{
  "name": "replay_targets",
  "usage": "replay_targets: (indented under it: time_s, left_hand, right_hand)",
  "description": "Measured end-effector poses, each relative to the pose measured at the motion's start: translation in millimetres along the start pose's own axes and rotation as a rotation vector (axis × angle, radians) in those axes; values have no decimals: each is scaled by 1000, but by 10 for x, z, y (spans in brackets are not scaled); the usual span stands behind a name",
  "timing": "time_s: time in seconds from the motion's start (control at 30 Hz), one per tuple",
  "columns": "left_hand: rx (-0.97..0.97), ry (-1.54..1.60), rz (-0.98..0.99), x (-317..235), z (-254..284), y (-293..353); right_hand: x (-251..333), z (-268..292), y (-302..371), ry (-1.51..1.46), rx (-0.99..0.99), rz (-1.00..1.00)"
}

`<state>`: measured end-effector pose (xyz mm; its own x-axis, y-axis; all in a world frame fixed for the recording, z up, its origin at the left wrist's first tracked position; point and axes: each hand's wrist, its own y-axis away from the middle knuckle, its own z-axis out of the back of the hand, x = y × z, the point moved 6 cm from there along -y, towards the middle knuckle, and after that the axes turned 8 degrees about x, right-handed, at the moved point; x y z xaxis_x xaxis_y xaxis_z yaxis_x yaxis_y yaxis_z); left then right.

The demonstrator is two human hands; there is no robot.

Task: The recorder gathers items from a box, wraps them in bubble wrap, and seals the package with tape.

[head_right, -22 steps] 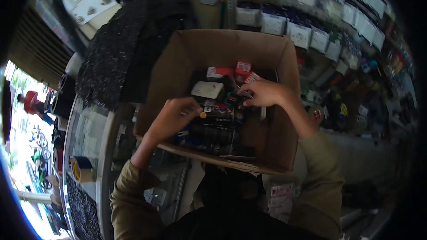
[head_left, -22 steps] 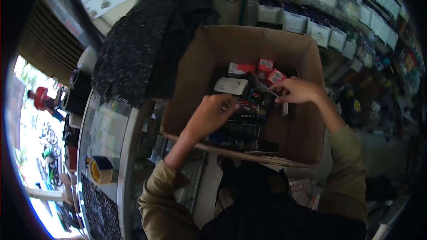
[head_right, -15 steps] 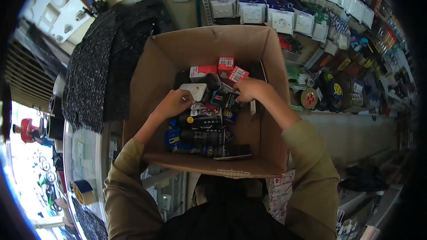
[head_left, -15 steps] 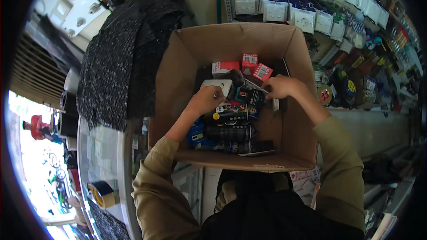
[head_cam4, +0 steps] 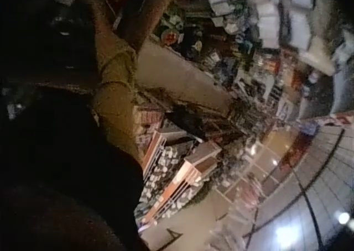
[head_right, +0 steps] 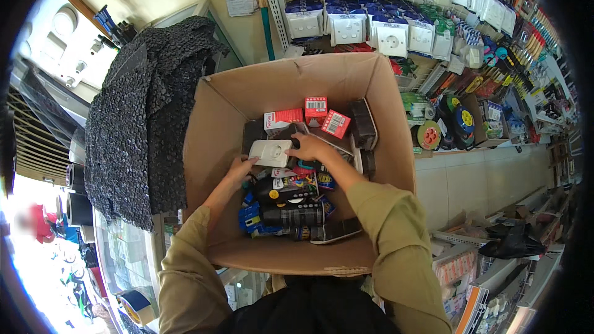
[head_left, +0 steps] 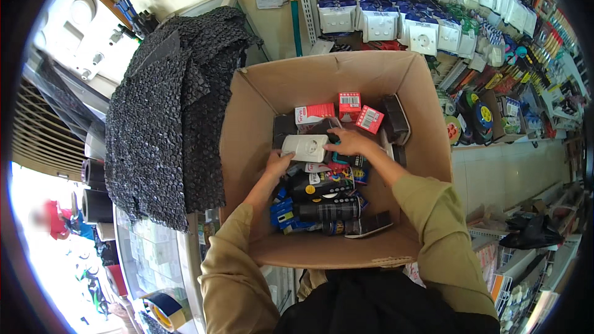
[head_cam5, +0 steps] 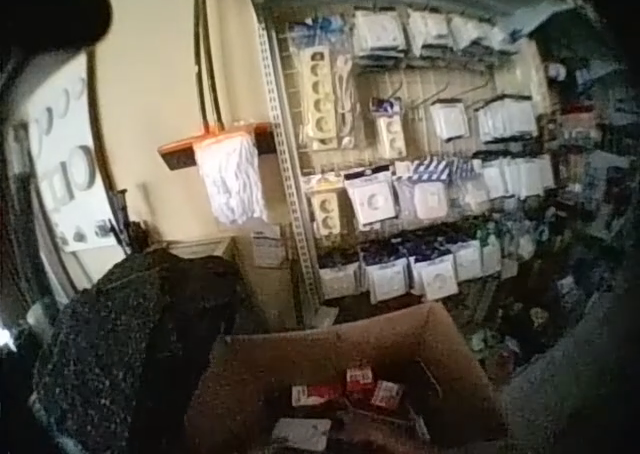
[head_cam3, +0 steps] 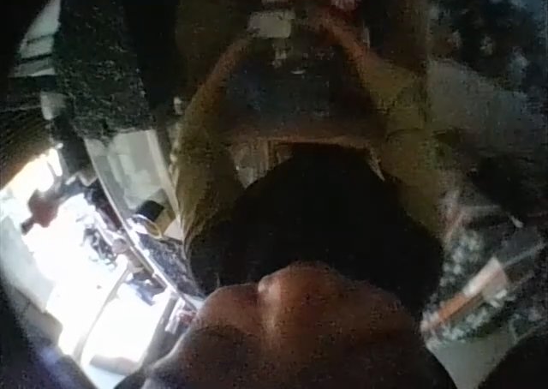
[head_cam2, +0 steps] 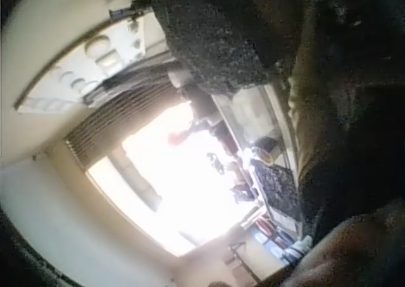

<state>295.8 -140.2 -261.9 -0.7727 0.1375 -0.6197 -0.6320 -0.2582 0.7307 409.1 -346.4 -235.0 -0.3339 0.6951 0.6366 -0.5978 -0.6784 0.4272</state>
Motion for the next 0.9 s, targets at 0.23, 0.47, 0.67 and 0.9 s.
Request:
replay_targets:
  time_s: [0.23,0.47,0.67,0.9]
  left_hand:
    - [368,846,113,214,-475,-192]
    - [450,782,282,225,-385,-224]
    - [424,801,282,19,-281,-58]
    - [520,852,192,-648,-278,628]
  right_hand:
    - [83,-476,-186,-383,-190,-113]
    - [906,-548,124,-148,-297,149]
    - [644,1,121,-333,-314,147]
    - [-466,964,647,431,-910,-547]
